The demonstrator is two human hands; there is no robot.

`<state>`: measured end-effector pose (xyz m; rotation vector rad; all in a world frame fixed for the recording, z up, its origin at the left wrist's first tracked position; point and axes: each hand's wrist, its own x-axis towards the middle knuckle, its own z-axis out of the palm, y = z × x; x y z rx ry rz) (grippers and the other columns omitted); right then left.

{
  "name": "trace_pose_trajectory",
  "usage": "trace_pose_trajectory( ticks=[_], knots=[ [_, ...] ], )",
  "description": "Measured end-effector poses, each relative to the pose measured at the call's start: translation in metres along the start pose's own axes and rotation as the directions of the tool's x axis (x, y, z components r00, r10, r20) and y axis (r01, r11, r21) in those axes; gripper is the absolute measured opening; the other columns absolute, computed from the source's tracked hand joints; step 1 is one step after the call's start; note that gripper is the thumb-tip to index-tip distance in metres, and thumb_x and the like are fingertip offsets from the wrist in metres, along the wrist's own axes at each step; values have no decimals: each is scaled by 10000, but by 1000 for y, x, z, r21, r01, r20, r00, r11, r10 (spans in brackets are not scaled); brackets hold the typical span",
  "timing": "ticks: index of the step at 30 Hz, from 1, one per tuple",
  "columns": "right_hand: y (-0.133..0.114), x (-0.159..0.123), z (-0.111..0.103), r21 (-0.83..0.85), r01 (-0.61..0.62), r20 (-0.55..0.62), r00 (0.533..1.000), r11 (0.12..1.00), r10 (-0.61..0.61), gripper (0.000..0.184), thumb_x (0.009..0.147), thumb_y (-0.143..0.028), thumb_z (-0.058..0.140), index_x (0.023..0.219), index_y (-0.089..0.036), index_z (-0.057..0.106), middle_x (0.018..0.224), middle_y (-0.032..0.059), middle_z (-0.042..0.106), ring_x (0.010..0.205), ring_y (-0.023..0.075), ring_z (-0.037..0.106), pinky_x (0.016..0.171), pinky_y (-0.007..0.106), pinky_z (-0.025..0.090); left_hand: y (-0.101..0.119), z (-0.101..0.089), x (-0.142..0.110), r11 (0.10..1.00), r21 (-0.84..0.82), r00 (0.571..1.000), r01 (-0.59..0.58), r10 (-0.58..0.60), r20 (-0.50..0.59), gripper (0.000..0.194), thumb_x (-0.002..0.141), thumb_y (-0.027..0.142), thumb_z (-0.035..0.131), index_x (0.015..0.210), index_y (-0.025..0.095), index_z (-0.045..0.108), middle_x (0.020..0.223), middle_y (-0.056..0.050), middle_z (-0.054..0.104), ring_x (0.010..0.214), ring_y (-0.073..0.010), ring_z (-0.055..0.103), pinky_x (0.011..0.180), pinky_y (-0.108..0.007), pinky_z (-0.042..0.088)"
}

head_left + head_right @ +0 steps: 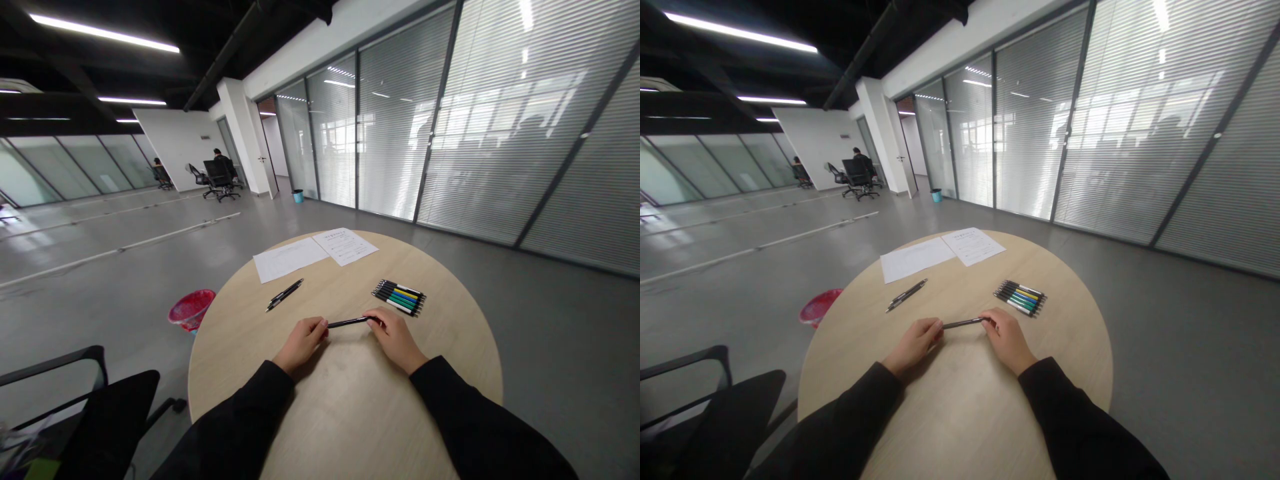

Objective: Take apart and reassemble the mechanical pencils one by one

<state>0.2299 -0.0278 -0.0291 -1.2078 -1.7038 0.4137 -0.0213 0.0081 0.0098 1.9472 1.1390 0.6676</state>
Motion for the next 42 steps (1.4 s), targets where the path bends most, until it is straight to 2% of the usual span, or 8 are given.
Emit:
trace_pose_trajectory(
  ticks=[14, 21, 24, 27, 30, 36, 39, 42],
  knots=[
    [-2, 1, -1, 21, -48, 32, 998, 999, 48, 193, 902, -231, 548, 978, -206, 723, 983, 79, 739, 900, 234, 673, 828, 365, 513, -3, -1, 2, 997, -75, 1000, 0, -2, -25, 453, 897, 554, 486, 652, 178, 540, 586, 19, 489, 550, -128, 414, 527, -248, 308],
    [-9, 0, -2, 22, -86, 92, 992, 996, 84, 186, 886, -236, 554, 960, -202, 721, 908, 57, 740, 792, 209, 663, 719, 314, 498, -7, 2, 4, 987, -162, 989, 15, -39, -145, 457, 871, 592, 519, 708, 167, 570, 578, 33, 457, 532, -113, 387, 506, -234, 302],
    [-14, -1, -1, 28, -106, 152, 983, 994, 101, 201, 885, -243, 553, 1023, -205, 695, 765, 15, 694, 663, 182, 614, 634, 286, 457, -9, 4, 7, 940, -342, 982, -8, -57, -180, 474, 858, 623, 528, 771, 161, 586, 676, -5, 544, 586, -118, 469, 548, -237, 384],
    [-18, -3, 3, 59, -129, 183, 976, 990, 116, 215, 886, -241, 553, 1068, -209, 663, 667, -24, 634, 593, 164, 567, 591, 268, 417, -10, 7, 9, 872, -489, 985, -35, -53, -165, 411, 810, 569, 646, 863, 163, 607, 797, -45, 618, 667, -129, 547, 620, -252, 448],
    [-25, -6, 7, 145, -166, 233, 964, 975, 129, 183, 887, -240, 558, 1044, -203, 644, 657, -29, 636, 596, 158, 577, 597, 259, 419, -9, 11, 9, 829, -559, 989, -31, -54, -135, 352, 782, 477, 724, 916, 172, 608, 851, -50, 640, 712, -133, 579, 665, -258, 465],
    [-38, -15, 16, 337, -264, 345, 928, 904, 142, 234, 901, -245, 547, 1127, -190, 575, 731, -7, 696, 672, 163, 644, 665, 264, 475, -8, 17, 10, 795, -605, 986, -39, -66, -151, 309, 807, 444, 707, 786, 168, 569, 743, -10, 617, 698, -126, 589, 662, -247, 450],
    [-41, -17, 18, 297, -245, 389, 914, 923, 118, 264, 901, -226, 542, 1163, -196, 554, 708, -19, 688, 640, 158, 634, 643, 257, 460, -3, 17, 9, 773, -634, 987, -41, -69, -148, 295, 798, 439, 713, 830, 171, 595, 766, -19, 636, 720, -134, 602, 688, -259, 459],
    [-44, -18, 18, 162, -137, 392, 918, 977, 63, 373, 866, -172, 572, 1236, -210, 540, 701, -33, 664, 645, 160, 617, 640, 254, 433, 2, 19, 7, 722, -690, 989, -42, -69, -132, 294, 784, 419, 730, 884, 173, 603, 832, -41, 655, 733, -139, 596, 694, -265, 459]
  ],
)
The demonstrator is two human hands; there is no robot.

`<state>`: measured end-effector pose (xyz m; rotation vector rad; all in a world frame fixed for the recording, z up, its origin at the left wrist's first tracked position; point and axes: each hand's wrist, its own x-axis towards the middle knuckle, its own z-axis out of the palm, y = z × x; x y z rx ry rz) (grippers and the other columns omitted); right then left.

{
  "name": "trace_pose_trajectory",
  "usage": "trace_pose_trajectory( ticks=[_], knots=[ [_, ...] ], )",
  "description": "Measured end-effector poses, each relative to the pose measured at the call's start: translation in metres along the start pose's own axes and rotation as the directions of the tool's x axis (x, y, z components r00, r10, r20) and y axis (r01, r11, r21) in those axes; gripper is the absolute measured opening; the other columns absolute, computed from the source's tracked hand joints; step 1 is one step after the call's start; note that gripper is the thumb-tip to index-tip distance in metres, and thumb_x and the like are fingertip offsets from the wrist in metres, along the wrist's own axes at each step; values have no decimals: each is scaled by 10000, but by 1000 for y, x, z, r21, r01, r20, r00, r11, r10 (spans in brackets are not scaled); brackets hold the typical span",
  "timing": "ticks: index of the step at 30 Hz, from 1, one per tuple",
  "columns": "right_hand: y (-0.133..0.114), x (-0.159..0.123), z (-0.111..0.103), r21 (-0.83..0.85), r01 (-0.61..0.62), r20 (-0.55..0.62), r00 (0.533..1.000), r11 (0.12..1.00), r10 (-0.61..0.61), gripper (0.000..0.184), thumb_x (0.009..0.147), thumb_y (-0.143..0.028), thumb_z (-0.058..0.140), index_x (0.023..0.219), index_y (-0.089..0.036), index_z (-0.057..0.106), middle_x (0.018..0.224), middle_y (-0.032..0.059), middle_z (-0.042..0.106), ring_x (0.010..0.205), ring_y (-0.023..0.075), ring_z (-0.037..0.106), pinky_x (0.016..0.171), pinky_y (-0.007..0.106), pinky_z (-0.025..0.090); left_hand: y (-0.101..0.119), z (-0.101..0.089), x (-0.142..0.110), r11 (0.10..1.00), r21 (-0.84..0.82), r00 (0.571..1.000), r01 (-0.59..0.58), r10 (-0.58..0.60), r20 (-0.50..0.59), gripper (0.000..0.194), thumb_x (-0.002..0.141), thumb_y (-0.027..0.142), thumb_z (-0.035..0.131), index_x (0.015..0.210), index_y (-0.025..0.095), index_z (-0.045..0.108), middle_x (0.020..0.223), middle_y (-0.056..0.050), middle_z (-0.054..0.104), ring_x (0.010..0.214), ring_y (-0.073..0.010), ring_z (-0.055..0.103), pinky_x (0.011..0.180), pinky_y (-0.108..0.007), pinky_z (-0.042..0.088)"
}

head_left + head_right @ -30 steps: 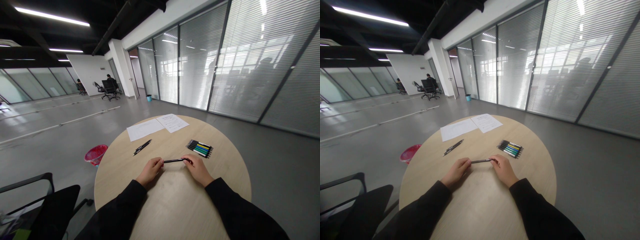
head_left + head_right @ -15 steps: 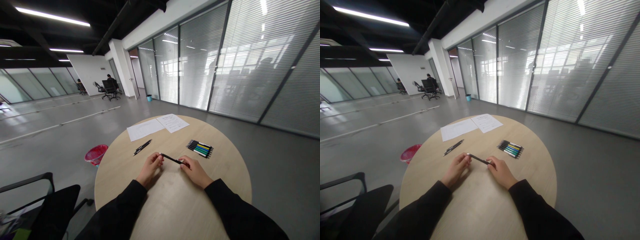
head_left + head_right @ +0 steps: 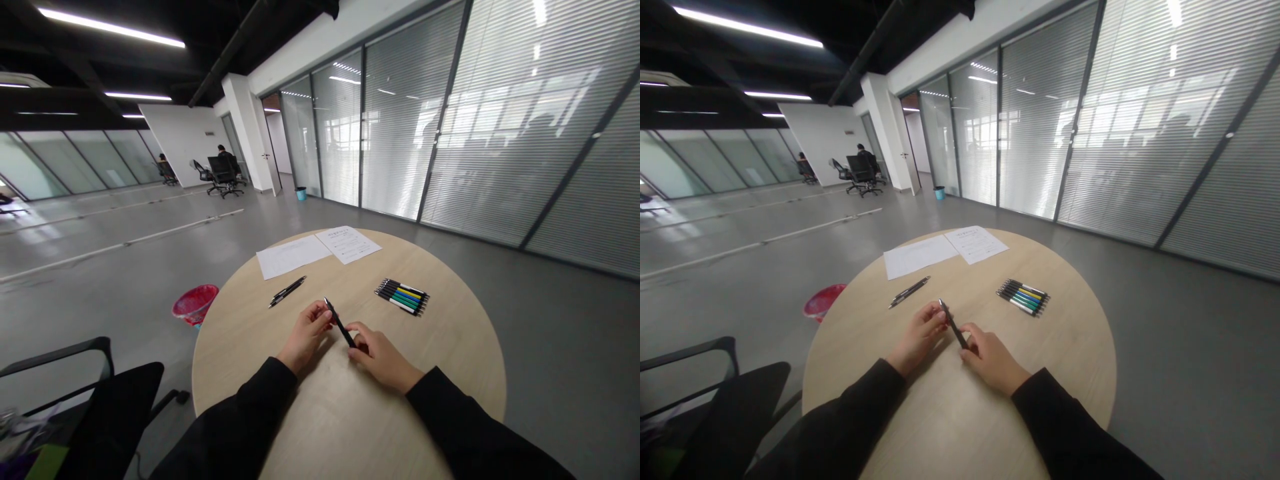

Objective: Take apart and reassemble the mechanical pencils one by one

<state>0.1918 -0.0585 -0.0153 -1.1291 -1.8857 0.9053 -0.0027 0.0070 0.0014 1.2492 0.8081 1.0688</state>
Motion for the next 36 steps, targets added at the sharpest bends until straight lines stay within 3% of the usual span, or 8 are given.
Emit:
trace_pose_trajectory(
  ticks=[5, 8, 12, 20, 31, 36],
  knots=[
    [-4, 0, 2, -226, 83, -9, 996, 971, -87, 650, 835, -106, 578, 1444, -207, 376, 921, 28, 680, 785, 182, 619, 746, 286, 463, -2, 5, 1, 996, -89, 999, -10, 5, -46, 306, 763, 390, 766, 922, 160, 644, 770, -13, 616, 672, -116, 546, 664, -242, 428],
    [-8, -2, 3, -350, 207, 52, 978, 914, -202, 523, 849, -91, 568, 1354, -209, 500, 1065, 76, 666, 947, 217, 603, 859, 336, 462, -4, 4, 3, 995, -102, 998, -13, 6, -70, 322, 757, 382, 780, 952, 142, 687, 771, -19, 620, 665, -106, 532, 660, -233, 410],
    [-12, -4, 3, -419, 301, 130, 954, 857, -271, 315, 884, -104, 570, 1170, -219, 636, 1053, 72, 671, 990, 225, 587, 884, 344, 458, -3, 3, 4, 997, -81, 996, -6, -2, -93, 315, 736, 371, 797, 938, 143, 719, 765, -26, 628, 664, -109, 521, 648, -230, 401],
    [-12, -3, 5, -402, 337, 119, 941, 852, -316, 165, 946, -175, 567, 1079, -198, 662, 987, 66, 684, 939, 212, 596, 839, 330, 465, 0, 5, 2, 997, -78, 999, 4, -8, -49, 298, 737, 371, 793, 926, 152, 720, 741, -21, 611, 637, -108, 502, 612, -229, 390],
    [-12, -4, 6, -420, 320, 101, 946, 849, -307, 194, 918, -128, 585, 1083, -199, 657, 993, 66, 669, 954, 213, 585, 836, 323, 459, 2, 4, 0, 997, -83, 1000, -2, 1, -22, 268, 769, 346, 772, 945, 156, 703, 776, -19, 608, 651, -100, 508, 630, -225, 394],
    [-12, -4, 6, -459, 310, 124, 950, 832, -286, 123, 921, -150, 597, 1016, -199, 658, 954, 58, 667, 925, 210, 581, 806, 317, 444, 2, 5, 0, 998, -54, 1000, -20, 20, -7, 287, 745, 374, 785, 924, 163, 709, 729, -8, 583, 629, -107, 499, 609, -235, 391]
  ],
)
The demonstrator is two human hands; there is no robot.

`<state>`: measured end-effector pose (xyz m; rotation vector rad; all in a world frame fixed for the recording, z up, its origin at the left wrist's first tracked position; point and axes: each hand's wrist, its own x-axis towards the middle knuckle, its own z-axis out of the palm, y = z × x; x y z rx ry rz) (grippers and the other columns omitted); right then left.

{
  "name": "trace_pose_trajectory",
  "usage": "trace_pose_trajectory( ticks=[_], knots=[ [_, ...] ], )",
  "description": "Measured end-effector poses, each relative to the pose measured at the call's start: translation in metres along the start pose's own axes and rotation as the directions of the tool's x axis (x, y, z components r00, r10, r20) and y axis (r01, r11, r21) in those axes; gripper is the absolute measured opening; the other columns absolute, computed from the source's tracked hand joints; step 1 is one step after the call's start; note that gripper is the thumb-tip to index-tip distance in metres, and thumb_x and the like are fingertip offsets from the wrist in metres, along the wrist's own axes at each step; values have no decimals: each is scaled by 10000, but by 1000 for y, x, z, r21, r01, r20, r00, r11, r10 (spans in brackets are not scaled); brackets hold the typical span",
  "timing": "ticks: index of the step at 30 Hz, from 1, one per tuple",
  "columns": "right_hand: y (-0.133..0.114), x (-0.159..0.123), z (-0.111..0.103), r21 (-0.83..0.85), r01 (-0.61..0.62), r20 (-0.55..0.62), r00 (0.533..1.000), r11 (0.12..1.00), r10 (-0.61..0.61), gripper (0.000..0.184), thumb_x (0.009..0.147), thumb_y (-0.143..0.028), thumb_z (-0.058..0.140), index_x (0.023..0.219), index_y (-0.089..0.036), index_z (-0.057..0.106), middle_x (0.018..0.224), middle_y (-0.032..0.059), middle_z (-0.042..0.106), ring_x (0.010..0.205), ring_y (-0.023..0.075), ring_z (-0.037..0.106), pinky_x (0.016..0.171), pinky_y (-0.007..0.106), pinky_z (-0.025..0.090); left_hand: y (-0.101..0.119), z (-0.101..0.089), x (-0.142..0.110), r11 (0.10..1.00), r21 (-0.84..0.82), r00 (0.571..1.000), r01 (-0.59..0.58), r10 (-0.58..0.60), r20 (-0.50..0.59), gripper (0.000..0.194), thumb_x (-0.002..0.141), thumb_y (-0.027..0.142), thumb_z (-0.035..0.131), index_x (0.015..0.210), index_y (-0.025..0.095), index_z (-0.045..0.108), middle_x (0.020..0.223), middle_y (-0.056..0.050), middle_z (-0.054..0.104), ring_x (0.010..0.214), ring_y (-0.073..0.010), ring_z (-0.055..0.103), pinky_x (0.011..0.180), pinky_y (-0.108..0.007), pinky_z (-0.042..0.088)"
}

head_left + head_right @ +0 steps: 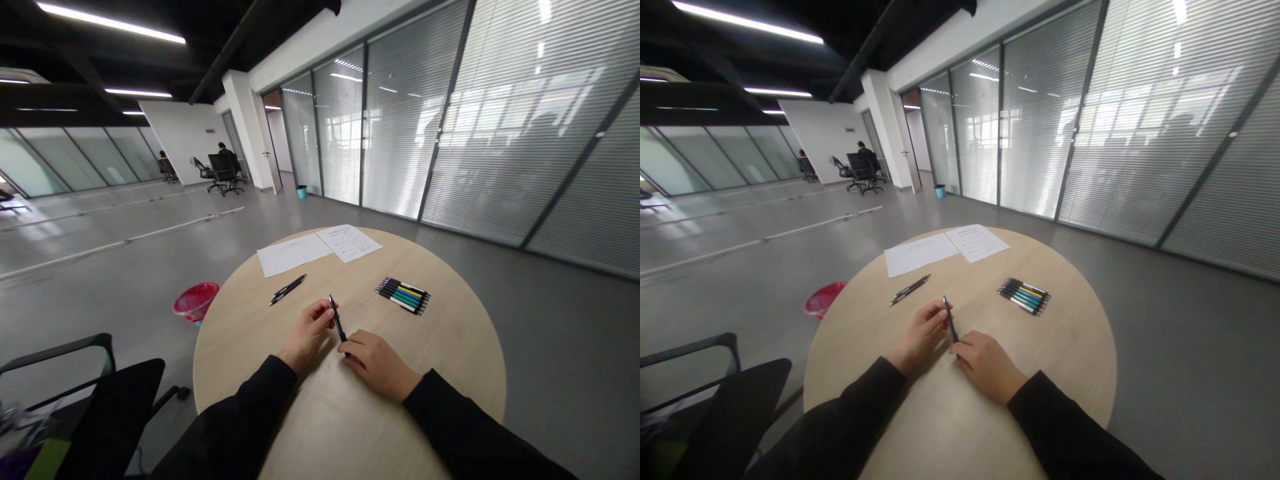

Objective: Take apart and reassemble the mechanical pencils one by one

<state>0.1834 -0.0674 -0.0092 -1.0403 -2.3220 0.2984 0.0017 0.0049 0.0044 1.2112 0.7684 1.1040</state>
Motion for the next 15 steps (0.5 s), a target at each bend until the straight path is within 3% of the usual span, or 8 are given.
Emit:
trace_pose_trajectory(
  ticks=[8, 15],
  knots=[
    [0, 0, 0, -24, -7, 23, 1000, 1000, 7, 92, 918, -140, 598, 962, -198, 654, 919, 45, 657, 897, 204, 572, 776, 305, 430, 0, 0, -1, 1000, 2, 999, 6, -6, 41, 264, 779, 360, 767, 936, 162, 692, 765, -14, 590, 649, -106, 502, 628, -236, 397],
    [-1, 1, -1, -4, -10, 1, 1000, 1000, 10, 187, 895, -113, 605, 1057, -197, 645, 983, 57, 651, 942, 210, 570, 816, 316, 436, 0, -3, -2, 1000, -9, 1000, 14, -14, 8, 259, 785, 365, 756, 941, 171, 682, 778, -7, 587, 649, -102, 508, 626, -227, 403]
  ],
)
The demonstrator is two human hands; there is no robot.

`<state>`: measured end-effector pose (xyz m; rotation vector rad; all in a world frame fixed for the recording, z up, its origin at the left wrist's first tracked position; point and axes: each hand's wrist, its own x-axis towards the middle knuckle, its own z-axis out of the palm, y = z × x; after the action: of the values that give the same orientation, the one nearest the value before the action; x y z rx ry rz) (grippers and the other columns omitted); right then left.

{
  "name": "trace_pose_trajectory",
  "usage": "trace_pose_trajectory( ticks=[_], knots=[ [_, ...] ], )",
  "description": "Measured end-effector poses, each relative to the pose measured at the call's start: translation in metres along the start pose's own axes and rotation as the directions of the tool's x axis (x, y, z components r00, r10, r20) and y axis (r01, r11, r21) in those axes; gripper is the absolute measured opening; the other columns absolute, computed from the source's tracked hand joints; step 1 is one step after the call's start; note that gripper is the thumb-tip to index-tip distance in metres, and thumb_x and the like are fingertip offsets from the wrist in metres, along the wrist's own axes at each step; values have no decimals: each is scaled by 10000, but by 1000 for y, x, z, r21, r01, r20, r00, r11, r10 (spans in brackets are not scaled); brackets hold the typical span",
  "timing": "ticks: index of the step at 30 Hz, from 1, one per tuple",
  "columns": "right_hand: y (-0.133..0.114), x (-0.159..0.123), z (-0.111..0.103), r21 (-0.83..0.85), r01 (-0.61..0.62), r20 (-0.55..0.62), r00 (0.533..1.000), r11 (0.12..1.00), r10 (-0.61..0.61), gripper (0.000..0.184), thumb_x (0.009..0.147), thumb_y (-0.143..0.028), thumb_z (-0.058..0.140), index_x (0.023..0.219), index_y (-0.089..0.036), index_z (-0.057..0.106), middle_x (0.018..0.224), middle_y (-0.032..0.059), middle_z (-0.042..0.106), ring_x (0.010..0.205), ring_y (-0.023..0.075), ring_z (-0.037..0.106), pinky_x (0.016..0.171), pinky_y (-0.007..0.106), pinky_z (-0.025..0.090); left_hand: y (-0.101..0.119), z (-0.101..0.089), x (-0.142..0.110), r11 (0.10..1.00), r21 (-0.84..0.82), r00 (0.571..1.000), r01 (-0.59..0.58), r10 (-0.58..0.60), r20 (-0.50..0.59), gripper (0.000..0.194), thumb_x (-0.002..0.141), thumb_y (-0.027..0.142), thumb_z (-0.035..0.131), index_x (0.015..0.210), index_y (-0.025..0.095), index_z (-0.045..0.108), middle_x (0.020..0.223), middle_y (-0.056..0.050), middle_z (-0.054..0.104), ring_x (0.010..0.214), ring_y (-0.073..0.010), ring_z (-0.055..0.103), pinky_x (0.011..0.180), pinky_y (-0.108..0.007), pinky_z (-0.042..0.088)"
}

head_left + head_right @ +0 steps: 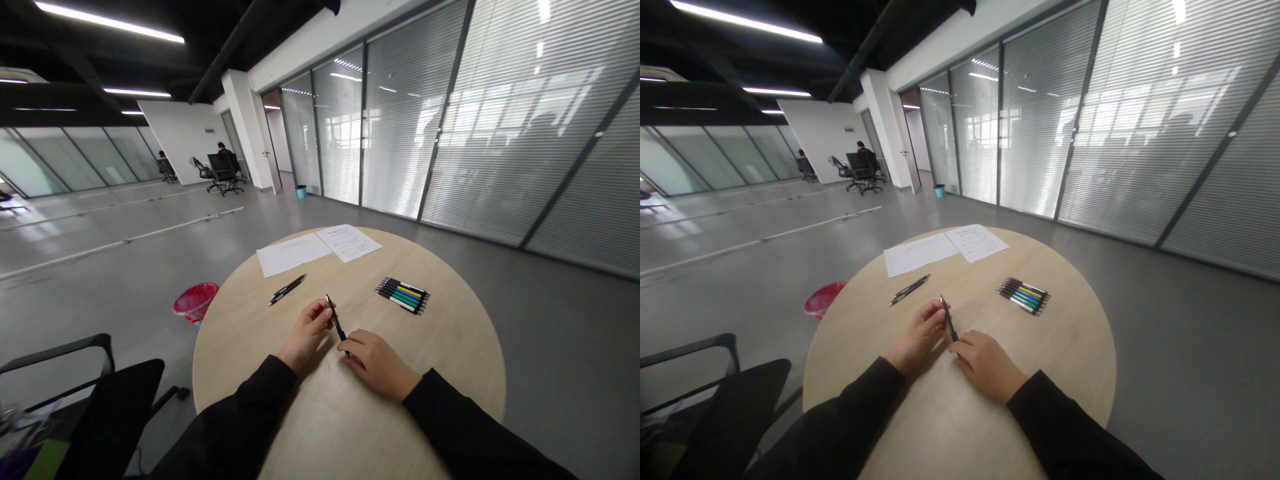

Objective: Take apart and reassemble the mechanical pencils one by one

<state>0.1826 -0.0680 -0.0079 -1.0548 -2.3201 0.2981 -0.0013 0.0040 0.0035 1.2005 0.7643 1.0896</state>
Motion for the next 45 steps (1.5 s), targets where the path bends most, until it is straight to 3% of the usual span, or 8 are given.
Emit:
trace_pose_trajectory(
  ticks=[9, 29, 40, 45],
  knots=[
    [3, 0, 1, -36, 14, 16, 1000, 999, -13, 66, 925, -176, 603, 948, -199, 660, 890, 45, 658, 870, 205, 574, 780, 321, 433, -1, 2, -1, 999, 25, 999, 39, -39, 18, 274, 771, 383, 765, 925, 172, 681, 752, -5, 581, 635, -107, 508, 609, -224, 397],
    [1, -1, -1, 28, -6, 11, 1000, 1000, 6, 98, 936, -181, 592, 1001, -198, 662, 933, 53, 673, 899, 205, 595, 813, 324, 449, -2, 0, 0, 999, 40, 1000, 26, -26, 17, 259, 783, 379, 748, 915, 168, 675, 752, -7, 593, 628, -101, 503, 607, -223, 393],
    [0, -1, -2, 183, -73, -30, 996, 980, 80, 364, 867, -51, 539, 1190, -208, 598, 1036, 68, 646, 981, 214, 583, 879, 346, 467, -3, -7, 4, 1000, 17, 998, 19, -18, -64, 314, 746, 399, 764, 928, 164, 660, 769, -12, 603, 631, -104, 522, 612, -225, 411],
    [11, -2, 6, 388, -185, -90, 967, 903, 237, 533, 836, -127, 608, 1346, -204, 471, 1000, 51, 664, 852, 179, 611, 819, 323, 492, -1, -7, 3, 1000, 0, 997, 24, -24, -78, 313, 768, 403, 749, 941, 162, 649, 856, -52, 657, 672, -114, 559, 617, -224, 413]
  ],
)
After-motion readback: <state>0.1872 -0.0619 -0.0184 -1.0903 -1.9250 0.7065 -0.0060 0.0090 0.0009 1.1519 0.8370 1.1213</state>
